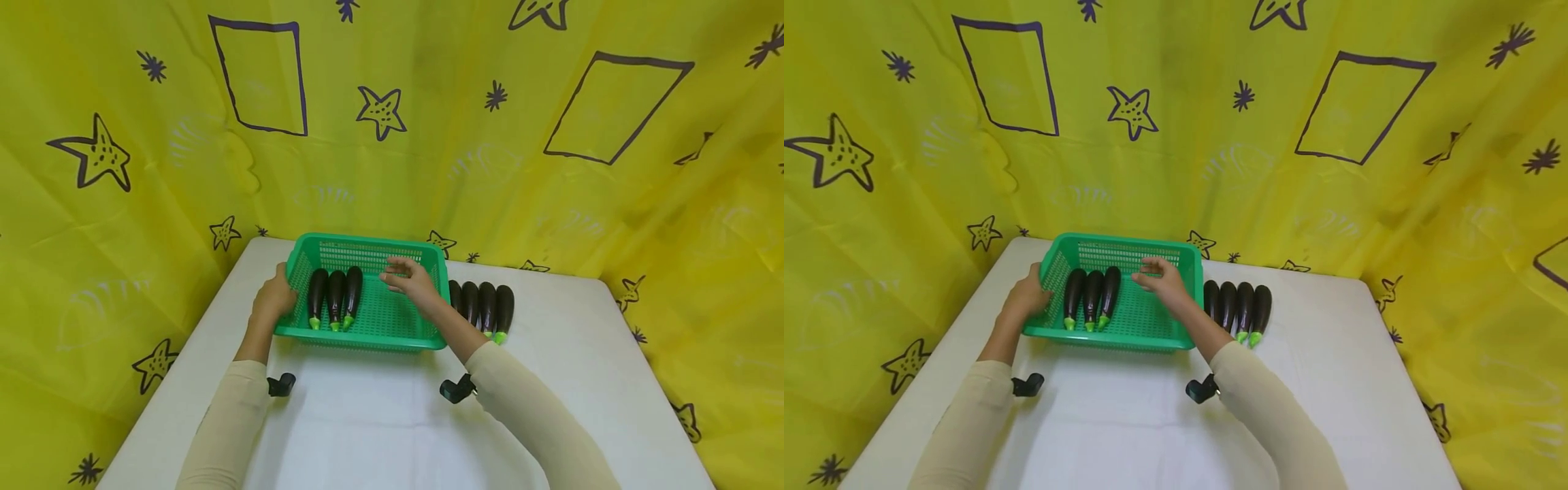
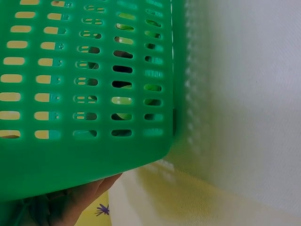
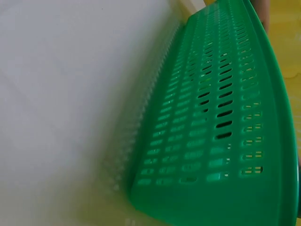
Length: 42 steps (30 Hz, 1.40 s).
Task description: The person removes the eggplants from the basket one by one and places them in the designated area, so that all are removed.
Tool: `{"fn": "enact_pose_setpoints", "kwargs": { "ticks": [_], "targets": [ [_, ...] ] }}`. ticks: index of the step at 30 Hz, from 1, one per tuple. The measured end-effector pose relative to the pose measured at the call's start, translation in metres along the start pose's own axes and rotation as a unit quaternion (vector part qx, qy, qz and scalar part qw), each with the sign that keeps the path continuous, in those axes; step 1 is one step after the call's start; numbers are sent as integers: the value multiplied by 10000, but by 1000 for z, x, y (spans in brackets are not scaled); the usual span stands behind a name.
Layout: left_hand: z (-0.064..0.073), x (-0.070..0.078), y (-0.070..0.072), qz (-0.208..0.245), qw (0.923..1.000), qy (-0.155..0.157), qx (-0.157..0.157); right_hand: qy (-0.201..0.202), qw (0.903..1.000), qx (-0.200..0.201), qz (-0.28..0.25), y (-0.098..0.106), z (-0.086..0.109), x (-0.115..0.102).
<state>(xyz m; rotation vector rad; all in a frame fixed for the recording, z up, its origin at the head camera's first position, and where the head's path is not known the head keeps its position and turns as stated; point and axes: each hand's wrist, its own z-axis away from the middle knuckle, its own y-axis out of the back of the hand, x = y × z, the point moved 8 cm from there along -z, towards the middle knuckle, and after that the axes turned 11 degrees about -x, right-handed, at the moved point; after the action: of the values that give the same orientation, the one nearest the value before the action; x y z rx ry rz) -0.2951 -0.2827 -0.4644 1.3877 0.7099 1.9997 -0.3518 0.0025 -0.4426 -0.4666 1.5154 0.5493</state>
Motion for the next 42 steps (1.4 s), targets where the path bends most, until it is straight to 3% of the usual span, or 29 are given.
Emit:
{"fn": "enact_pose_setpoints", "kwargs": {
  "ticks": [9, 17, 32, 42],
  "targets": [
    [-4, -3, -6, 16, 10000, -4, 7, -115, 9999, -13, 28, -9, -12, -1],
    [-4, -3, -3, -20, 10000, -6, 29, -217, 9997, 39, -55, -13, -29, -3],
    [-2, -3, -1, -43, 10000, 31, -1, -477, 9983, 52, 334, -14, -50, 24],
    [-2, -1, 2, -159, 9998, 10, 134, -271, 9984, -56, 490, -19, -60, 38]
  ]
}}
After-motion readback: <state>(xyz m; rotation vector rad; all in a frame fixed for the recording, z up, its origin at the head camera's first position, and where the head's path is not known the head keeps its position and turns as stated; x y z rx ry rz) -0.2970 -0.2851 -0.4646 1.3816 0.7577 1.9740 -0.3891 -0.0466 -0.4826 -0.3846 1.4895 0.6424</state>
